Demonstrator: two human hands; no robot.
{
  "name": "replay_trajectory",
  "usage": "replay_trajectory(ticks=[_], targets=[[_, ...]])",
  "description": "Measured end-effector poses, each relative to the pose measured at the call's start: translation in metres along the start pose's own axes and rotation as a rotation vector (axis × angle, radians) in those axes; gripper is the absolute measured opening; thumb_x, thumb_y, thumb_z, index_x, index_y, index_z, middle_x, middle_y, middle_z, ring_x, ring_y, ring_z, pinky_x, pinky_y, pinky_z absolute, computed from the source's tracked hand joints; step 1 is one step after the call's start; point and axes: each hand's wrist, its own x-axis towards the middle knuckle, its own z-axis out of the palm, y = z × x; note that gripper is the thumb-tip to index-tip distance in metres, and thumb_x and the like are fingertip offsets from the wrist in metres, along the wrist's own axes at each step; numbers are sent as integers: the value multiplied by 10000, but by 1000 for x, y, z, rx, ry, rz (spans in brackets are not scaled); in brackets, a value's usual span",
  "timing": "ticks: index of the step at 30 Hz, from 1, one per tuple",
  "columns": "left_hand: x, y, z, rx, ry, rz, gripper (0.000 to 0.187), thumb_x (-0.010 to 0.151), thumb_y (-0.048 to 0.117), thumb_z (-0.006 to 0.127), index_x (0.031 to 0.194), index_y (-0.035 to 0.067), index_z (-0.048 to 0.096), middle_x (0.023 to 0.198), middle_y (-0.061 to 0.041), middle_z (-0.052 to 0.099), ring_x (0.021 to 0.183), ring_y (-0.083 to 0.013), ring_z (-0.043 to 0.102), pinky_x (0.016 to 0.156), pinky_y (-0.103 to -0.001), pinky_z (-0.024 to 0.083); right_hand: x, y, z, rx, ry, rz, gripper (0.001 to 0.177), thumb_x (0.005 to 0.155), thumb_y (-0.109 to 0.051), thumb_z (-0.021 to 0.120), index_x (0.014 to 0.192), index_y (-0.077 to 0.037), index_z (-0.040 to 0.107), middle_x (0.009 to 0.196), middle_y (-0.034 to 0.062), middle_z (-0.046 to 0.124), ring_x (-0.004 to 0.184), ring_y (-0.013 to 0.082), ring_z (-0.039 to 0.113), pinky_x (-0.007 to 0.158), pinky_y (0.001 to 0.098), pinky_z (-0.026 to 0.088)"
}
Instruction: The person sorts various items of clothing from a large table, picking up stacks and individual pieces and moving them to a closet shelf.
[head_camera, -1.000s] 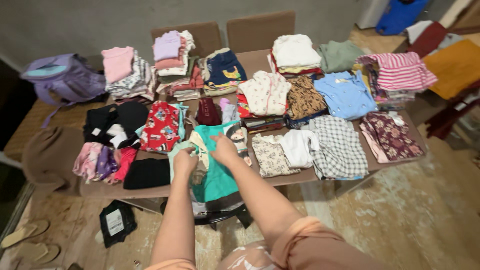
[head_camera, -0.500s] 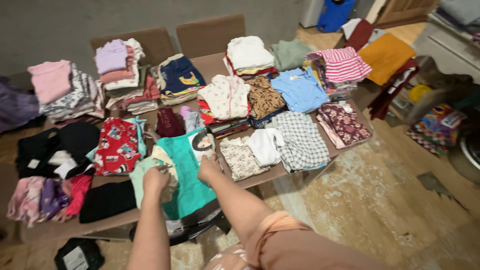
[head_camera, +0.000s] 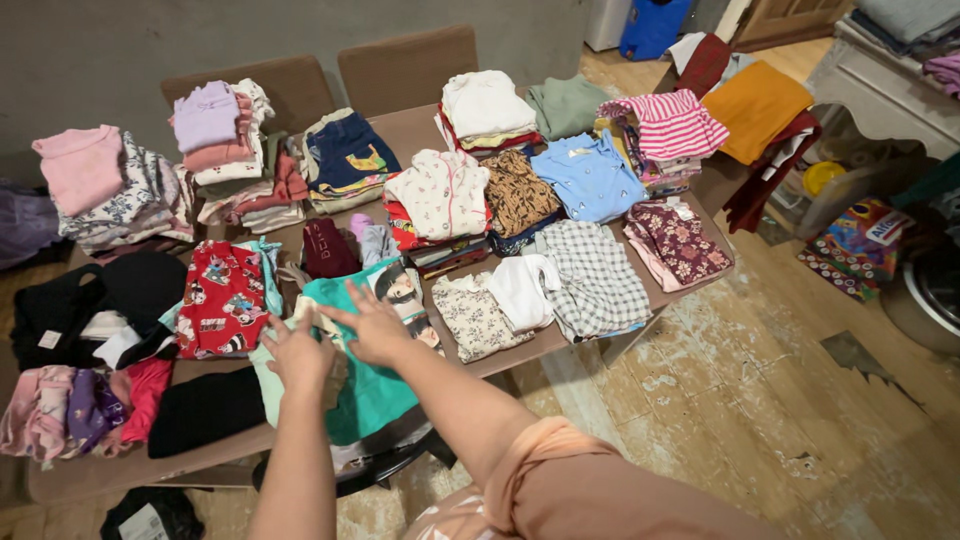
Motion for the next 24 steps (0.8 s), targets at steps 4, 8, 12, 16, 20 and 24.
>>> replay_trajectory(ticks=[4,8,12,16,20,24], targets=[[-20,11,-11,124,-14,20,643,747,351,841,1355,381,635,1727,-209,73,1539,-540,9,1115,-783,158,-5,10,2,-153,-34,63,775,826,-327,775,1491,-487,412,1714,157,123,1596,360,161,1242,589,186],[-30,28,-22,13,-43,-13,1046,800,376,811,1717,357,310,1623,-11,370,1570,-443,94,1103,-880,95,-9,28,17,212,-61,191,1015,864,-305,672,1758,-426,206,1573,204,456,1325,447,497,1266,577,273],[-40,38,-26,228,-82,-20,680,812,439,808,1442,402,553,1759,-140,55,1607,-484,-46,1119,-849,106,-20,35,16,-77,-105,211,802,829,-273,753,1547,-376,411,1698,241,128,1585,380,147,1237,542,186],[-38,26,-7,110,-93,-88,988,698,386,864,1558,353,381,1695,-222,13,1517,-511,18,1052,-843,191,-33,54,21,-56,-110,467,952,792,-287,783,1591,-184,273,1680,264,154,1555,401,187,1240,456,259],[-39,6,21,51,-214,-161,904,763,342,847,1559,333,417,1666,-287,55,1505,-537,213,1090,-745,332,-45,67,28,71,-130,732,1082,713,-267,798,1603,-157,192,1663,154,268,1513,362,320,1207,434,349],[-40,-4,32,-38,-170,-67,914,746,240,822,1566,254,418,1638,-403,91,1266,-517,566,1068,-466,503,-51,75,35,108,-203,762,1201,724,-256,783,1661,-136,41,1576,208,388,1422,375,460,1167,430,410]])
